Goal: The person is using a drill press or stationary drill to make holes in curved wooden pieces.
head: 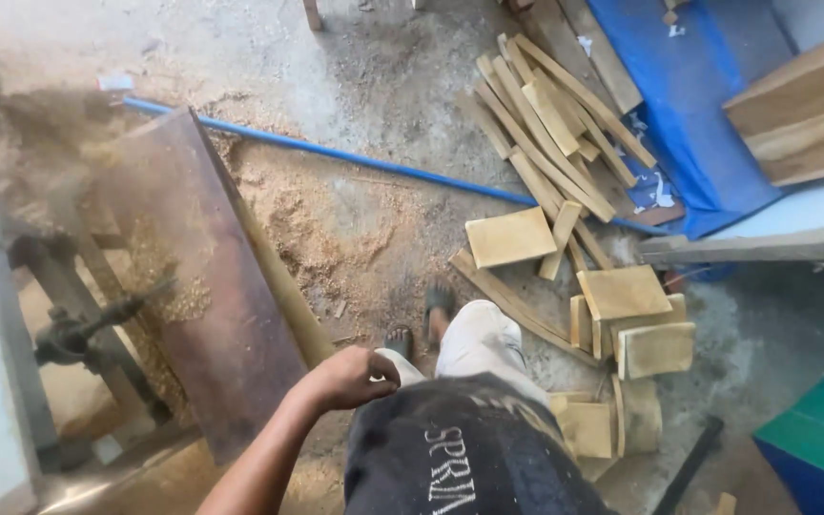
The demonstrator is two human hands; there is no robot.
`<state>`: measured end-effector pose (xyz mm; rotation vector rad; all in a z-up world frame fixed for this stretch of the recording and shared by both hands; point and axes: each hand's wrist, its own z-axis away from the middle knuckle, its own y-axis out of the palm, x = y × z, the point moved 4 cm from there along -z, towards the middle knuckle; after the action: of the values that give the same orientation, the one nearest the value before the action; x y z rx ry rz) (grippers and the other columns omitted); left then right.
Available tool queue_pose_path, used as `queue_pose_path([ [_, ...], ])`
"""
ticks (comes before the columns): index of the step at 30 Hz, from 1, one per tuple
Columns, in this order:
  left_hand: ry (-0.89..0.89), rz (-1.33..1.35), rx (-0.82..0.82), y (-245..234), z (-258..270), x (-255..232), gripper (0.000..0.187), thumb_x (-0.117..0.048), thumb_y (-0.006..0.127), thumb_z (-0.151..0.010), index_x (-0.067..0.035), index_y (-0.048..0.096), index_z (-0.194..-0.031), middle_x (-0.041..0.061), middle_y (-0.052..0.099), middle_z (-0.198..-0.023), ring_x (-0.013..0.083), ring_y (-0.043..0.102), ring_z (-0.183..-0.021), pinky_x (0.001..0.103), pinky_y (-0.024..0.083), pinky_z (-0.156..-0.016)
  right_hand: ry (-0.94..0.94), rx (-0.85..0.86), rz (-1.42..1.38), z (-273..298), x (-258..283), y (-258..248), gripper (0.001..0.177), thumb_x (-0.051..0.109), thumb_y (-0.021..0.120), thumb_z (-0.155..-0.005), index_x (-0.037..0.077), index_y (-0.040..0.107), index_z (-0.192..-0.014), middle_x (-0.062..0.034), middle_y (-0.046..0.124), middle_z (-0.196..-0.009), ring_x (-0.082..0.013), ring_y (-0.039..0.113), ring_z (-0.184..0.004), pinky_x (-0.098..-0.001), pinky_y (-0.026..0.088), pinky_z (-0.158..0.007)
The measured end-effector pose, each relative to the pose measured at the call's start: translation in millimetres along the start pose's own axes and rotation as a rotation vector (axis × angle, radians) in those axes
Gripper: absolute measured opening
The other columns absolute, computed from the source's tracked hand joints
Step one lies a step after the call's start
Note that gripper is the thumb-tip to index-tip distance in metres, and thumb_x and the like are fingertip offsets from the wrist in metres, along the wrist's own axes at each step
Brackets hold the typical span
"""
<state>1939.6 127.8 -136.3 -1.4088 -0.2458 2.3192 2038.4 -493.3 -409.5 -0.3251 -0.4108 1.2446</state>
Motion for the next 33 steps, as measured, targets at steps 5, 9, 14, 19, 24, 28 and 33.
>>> queue_pose_path([
  [5, 0.101, 0.223, -0.54, -116, -11, -114, 0.015, -0.018, 0.075, -0.087, -0.005, 0.077, -0.094, 0.01, 0.078, -0.093, 0.0219, 0.076, -0.081, 0.035, 0.059, -0.072, -0.037, 0.046, 0.274, -169, 49, -97, 0.064, 0.06, 0.062, -0.098, 0.001, 0.074, -0.118, -0.0126, 0.072, -0.089, -0.0184, 0.06, -0.073, -0.0369, 0.047, -0.069],
  [9, 0.487, 0.168, -0.944, -212, 0, -237, 0.02, -0.02, 0.075, -0.096, -0.002, 0.071, -0.088, 0.009, 0.073, -0.098, 0.0194, 0.075, -0.088, 0.031, 0.06, -0.07, -0.155, 0.087, -0.239, -88, 265, -198, 0.092, 0.047, 0.083, -0.073, 0.009, 0.048, -0.149, -0.0208, 0.066, -0.121, -0.0306, 0.055, -0.099, -0.0429, 0.045, -0.082],
  [14, 0.702, 0.279, -1.066, -292, -7, -272, 0.023, -0.023, 0.075, -0.092, -0.002, 0.067, -0.087, 0.012, 0.068, -0.097, 0.0175, 0.068, -0.079, 0.03, 0.057, -0.067, -0.372, 0.077, -0.087, -63, 440, -258, 0.097, 0.04, 0.085, -0.073, 0.011, 0.037, -0.153, -0.0153, 0.059, -0.135, -0.0279, 0.057, -0.12, -0.0393, 0.044, -0.097],
  [19, 0.536, 0.47, -1.132, -370, -66, -191, 0.023, -0.024, 0.07, -0.099, -0.003, 0.065, -0.096, 0.012, 0.068, -0.105, 0.018, 0.068, -0.087, 0.032, 0.059, -0.076, -0.431, 0.089, -0.014, -55, 554, -271, 0.101, 0.037, 0.084, -0.073, 0.009, 0.034, -0.156, -0.0171, 0.056, -0.141, -0.029, 0.056, -0.125, -0.0397, 0.043, -0.102],
  [24, 0.436, 0.679, -1.196, -475, -159, -73, 0.023, -0.026, 0.065, -0.107, -0.003, 0.064, -0.105, 0.012, 0.068, -0.112, 0.0185, 0.068, -0.095, 0.033, 0.06, -0.084, -0.519, 0.043, 0.073, -88, 732, -326, 0.105, 0.034, 0.084, -0.072, 0.007, 0.032, -0.158, -0.019, 0.054, -0.147, -0.0302, 0.056, -0.13, -0.0401, 0.042, -0.107],
  [28, -0.164, 0.527, -0.773, -472, -256, 75, 0.042, -0.039, 0.07, -0.095, -0.006, 0.063, -0.121, 0.016, 0.067, -0.122, 0.0276, 0.065, -0.111, 0.038, 0.056, -0.096, -0.466, 0.065, 0.154, -85, 833, -358, 0.109, 0.036, 0.084, -0.069, 0.007, 0.03, -0.16, -0.0189, 0.051, -0.152, -0.0297, 0.055, -0.135, -0.0401, 0.041, -0.111],
  [33, -0.484, 0.597, -0.621, -365, -250, 212, 0.069, -0.054, 0.075, -0.08, -0.011, 0.067, -0.133, 0.015, 0.059, -0.143, 0.0319, 0.051, -0.138, 0.044, 0.045, -0.107, -0.669, 0.141, 0.325, -91, 1086, -357, 0.11, 0.037, 0.087, -0.069, 0.006, 0.032, -0.158, -0.0179, 0.043, -0.159, -0.0267, 0.042, -0.144, -0.0391, 0.032, -0.116],
])
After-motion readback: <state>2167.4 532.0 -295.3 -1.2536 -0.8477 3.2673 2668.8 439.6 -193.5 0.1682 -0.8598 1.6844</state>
